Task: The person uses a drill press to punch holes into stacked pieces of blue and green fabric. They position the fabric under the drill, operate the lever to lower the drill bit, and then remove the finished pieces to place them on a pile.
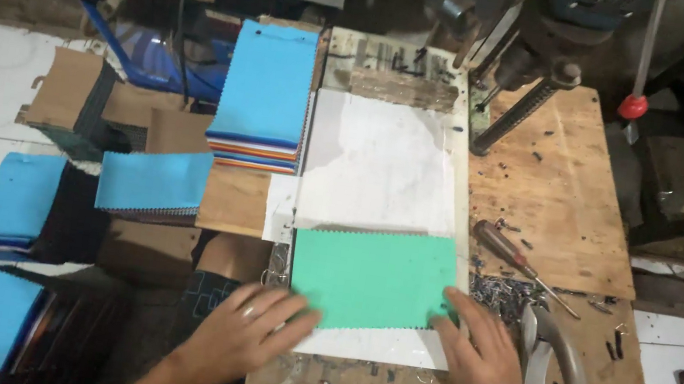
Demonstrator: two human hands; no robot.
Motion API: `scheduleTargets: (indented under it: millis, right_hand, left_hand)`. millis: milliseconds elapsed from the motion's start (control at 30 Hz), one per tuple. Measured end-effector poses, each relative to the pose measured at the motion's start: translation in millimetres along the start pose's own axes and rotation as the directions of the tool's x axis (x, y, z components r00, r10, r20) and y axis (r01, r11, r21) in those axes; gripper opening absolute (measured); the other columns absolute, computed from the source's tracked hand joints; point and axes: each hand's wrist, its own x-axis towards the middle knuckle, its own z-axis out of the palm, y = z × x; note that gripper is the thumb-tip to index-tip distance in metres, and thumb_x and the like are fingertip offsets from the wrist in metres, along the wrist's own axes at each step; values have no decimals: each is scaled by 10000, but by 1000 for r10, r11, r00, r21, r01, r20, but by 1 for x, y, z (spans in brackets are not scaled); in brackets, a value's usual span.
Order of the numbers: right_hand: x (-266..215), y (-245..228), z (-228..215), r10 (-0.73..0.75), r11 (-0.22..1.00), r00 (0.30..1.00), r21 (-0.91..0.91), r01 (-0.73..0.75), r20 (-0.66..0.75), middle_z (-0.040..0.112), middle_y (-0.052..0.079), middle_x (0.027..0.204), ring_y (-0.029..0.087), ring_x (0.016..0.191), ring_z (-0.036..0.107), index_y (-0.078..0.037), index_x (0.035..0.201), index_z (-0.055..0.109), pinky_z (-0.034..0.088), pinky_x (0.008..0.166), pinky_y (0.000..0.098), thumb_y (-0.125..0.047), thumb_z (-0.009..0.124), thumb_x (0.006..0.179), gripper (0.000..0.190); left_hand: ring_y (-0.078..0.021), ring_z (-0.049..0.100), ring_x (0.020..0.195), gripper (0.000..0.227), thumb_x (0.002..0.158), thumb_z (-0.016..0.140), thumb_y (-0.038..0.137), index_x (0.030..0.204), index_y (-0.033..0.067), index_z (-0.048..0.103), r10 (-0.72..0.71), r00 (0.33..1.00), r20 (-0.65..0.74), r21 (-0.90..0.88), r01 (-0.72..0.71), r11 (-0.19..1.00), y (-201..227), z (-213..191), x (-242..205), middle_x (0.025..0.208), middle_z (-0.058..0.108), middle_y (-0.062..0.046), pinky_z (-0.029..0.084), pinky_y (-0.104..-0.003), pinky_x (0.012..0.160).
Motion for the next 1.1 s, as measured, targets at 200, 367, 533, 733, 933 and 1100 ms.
scheduleTargets:
  millis: [200,367,533,733,933,1100]
  right_hand:
    - [-10,-24,-8,302,879,950,408,-247,-76,559,253,1493,327,1314,640,-29,1278,600,546,1068,390,49,537,926,366]
    - [40,-46,-27,780,399,521,364,-841,348,630,114,1451,233,1372,575,-168,1380,605,479,1066,375,-367,576,941,483]
    - [37,-43,-15,697,636,670,212,-742,254,696,27,1322,241,1153,657,-188,1315,647,523,941,418,-385,617,947,418]
    - [48,-44,-21,688,656,688,208,-726,231,722,54,1244,248,1056,676,-186,1243,661,552,835,401,-417,651,925,394]
    - [57,-43,-27,716,633,621,76,-770,319,727,67,1215,249,1060,702,-230,1257,648,572,754,423,-498,635,906,441]
    - [49,-36,-18,653,737,713,4,-676,254,754,95,1104,245,997,738,-210,1232,643,571,628,434,-518,648,916,442]
  left_hand:
    - [-252,624,1216,625,801,906,468,1303,246,606,-512,859,-3,-176,504,846,42,-4,-32,1343,575,-88,533,-397,950]
    - [-290,645,1206,453,919,759,303,1343,170,673,-697,694,179,-576,648,498,42,-11,3,1298,603,-117,583,-441,971]
    - [-224,693,1081,383,892,798,263,1251,159,719,-731,673,113,-589,638,496,42,-7,4,1218,597,-84,614,-372,900]
    - [-206,708,1034,386,886,800,318,1216,138,713,-729,684,22,-567,609,555,41,-16,12,1196,609,-88,628,-319,884]
    - [-317,602,1195,545,937,659,493,1355,146,630,-642,755,132,-334,644,688,-19,-32,68,1342,588,-117,549,-462,884]
    - [-315,681,1113,618,957,509,604,1279,97,653,-593,555,584,-264,820,508,-59,-3,83,1262,712,-106,562,-492,807]
